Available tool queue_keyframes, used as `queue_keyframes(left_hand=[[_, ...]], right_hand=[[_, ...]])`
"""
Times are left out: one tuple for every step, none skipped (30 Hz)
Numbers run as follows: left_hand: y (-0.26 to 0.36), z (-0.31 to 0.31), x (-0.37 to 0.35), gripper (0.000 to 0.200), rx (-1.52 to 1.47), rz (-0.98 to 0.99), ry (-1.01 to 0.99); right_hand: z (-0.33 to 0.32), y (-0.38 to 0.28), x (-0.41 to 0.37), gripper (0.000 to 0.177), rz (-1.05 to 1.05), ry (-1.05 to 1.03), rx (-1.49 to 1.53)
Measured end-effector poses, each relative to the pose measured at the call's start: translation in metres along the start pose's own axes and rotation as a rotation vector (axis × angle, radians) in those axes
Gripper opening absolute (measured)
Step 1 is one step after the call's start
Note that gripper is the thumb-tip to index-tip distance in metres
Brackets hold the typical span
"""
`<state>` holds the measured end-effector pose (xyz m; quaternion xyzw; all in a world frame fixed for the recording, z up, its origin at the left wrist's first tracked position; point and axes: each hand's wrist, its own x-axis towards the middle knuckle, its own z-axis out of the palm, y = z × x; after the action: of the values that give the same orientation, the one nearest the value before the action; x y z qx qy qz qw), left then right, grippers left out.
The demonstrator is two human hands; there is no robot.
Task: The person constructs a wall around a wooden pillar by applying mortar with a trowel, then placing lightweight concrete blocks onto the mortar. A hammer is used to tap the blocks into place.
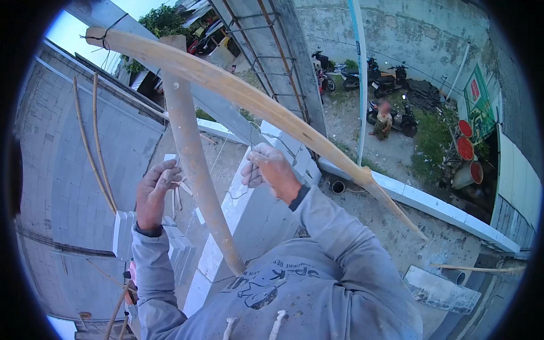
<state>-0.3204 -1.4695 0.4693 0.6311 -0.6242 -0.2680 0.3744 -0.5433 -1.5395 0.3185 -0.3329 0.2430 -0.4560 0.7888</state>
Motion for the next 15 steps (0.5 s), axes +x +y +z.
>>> queue_keyframes(left_hand=[[-0.001, 0.003, 0.004, 0.034, 0.028, 0.069, -0.052], [-0.001, 0.006, 0.008, 0.033, 0.057, 0.138, -0.103], [0.002, 0.009, 0.01, 0.033, 0.056, 0.134, -0.103], [0.006, 0.011, 0.013, 0.032, 0.113, 0.079, -0.178], [0.009, 0.012, 0.015, 0.031, 0.171, 0.024, -0.255], [0.0, 0.012, 0.018, 0.03, 0.228, 0.038, -0.281], [-0.003, 0.012, 0.02, 0.03, 0.229, 0.042, -0.285], [-0.005, 0.013, 0.021, 0.03, 0.267, 0.073, -0.355], [-0.008, 0.015, 0.022, 0.031, 0.302, 0.105, -0.431], [-0.016, 0.012, 0.023, 0.032, 0.34, 0.186, -0.446], [-0.019, 0.012, 0.023, 0.032, 0.324, 0.205, -0.486], [-0.019, 0.013, 0.023, 0.032, 0.308, 0.206, -0.477], [-0.02, 0.015, 0.023, 0.033, 0.292, 0.205, -0.467], [-0.022, 0.017, 0.023, 0.033, 0.277, 0.223, -0.504], [-0.025, 0.018, 0.024, 0.033, 0.251, 0.168, -0.489]], right_hand=[[-0.002, -0.002, 0.0, 0.015, 0.003, 0.0, -0.001], [-0.004, -0.005, 0.001, 0.015, 0.003, -0.012, -0.028], [-0.003, -0.006, 0.001, 0.015, 0.005, -0.024, -0.053], [0.0, -0.008, 0.0, 0.015, 0.006, -0.025, -0.052], [0.007, -0.011, -0.001, 0.015, 0.014, -0.01, -0.027], [0.012, -0.012, -0.001, 0.015, 0.019, 0.006, -0.001], [0.017, -0.011, 0.001, 0.015, 0.016, 0.01, 0.001], [0.022, -0.01, 0.003, 0.015, -0.001, 0.014, 0.043], [0.027, -0.008, 0.004, 0.015, -0.019, 0.025, 0.085], [0.03, -0.004, 0.006, 0.015, -0.029, 0.054, 0.085], [0.032, 0.0, 0.009, 0.015, -0.027, 0.028, 0.167], [0.033, 0.004, 0.01, 0.016, -0.029, 0.009, 0.251], [0.037, 0.004, 0.011, 0.016, -0.007, 0.007, 0.296], [0.042, 0.003, 0.013, 0.016, 0.013, -0.004, 0.339], [0.044, 0.002, 0.016, 0.016, -0.004, 0.027, 0.337]])
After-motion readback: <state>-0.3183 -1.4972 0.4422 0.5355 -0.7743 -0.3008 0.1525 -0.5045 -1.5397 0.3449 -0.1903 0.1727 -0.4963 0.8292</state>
